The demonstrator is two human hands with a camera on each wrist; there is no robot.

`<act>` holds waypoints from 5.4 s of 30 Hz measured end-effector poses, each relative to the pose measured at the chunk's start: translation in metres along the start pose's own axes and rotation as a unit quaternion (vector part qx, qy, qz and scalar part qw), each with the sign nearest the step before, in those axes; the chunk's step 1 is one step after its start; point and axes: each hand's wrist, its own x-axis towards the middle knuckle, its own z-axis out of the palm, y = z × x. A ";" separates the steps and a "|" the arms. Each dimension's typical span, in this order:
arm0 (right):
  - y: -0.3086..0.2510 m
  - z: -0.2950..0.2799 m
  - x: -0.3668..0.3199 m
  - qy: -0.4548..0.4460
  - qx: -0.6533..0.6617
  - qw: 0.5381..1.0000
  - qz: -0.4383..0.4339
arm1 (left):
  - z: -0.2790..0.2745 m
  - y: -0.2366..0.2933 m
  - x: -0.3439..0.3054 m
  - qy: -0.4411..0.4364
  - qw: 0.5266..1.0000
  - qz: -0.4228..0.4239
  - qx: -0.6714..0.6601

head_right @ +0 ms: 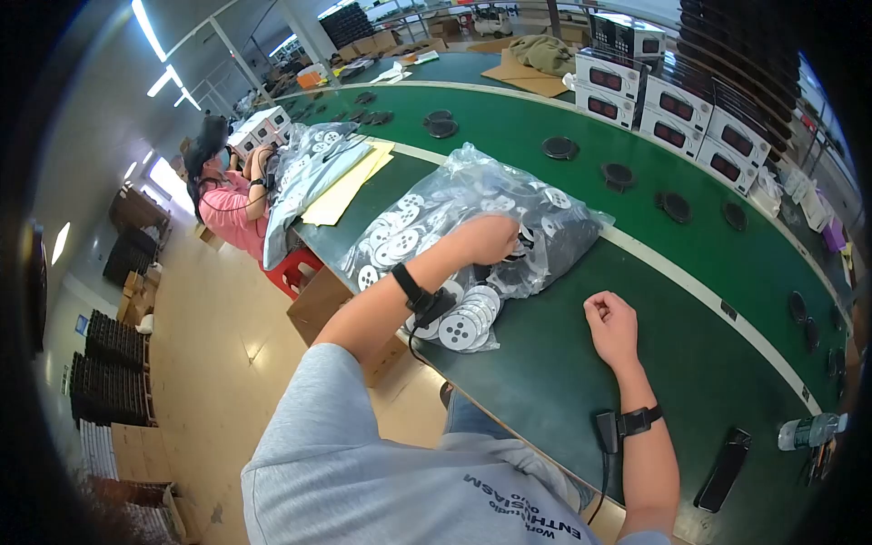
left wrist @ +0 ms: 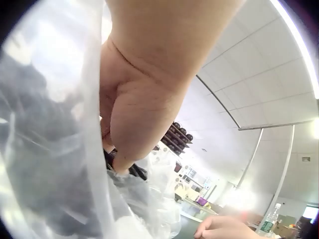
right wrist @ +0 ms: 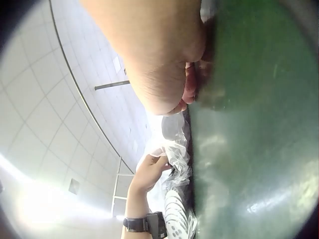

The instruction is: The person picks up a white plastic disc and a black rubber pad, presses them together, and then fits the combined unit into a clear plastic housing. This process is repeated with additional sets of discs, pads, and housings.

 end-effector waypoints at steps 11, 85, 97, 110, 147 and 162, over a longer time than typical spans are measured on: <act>0.006 0.001 0.001 0.006 -0.019 0.999 -0.040 | -0.029 0.013 -0.071 0.400 0.891 0.109 -0.185; 0.039 -0.110 -0.032 0.363 -0.160 0.914 -0.088 | 0.095 0.228 0.084 -0.081 0.585 0.184 -0.786; 0.038 -0.103 -0.035 0.328 0.016 0.943 -0.044 | 0.092 0.232 0.087 -0.082 0.617 0.180 -0.762; 0.035 -0.105 -0.036 0.307 0.074 0.949 -0.005 | 0.094 0.232 0.086 -0.040 0.647 0.204 -0.733; 0.036 -0.102 -0.039 0.303 0.051 0.951 0.034 | 0.093 0.230 0.086 -0.014 0.720 0.208 -0.662; 0.048 -0.101 -0.044 0.308 0.112 0.942 0.070 | 0.104 0.224 0.088 0.006 0.721 0.164 -0.673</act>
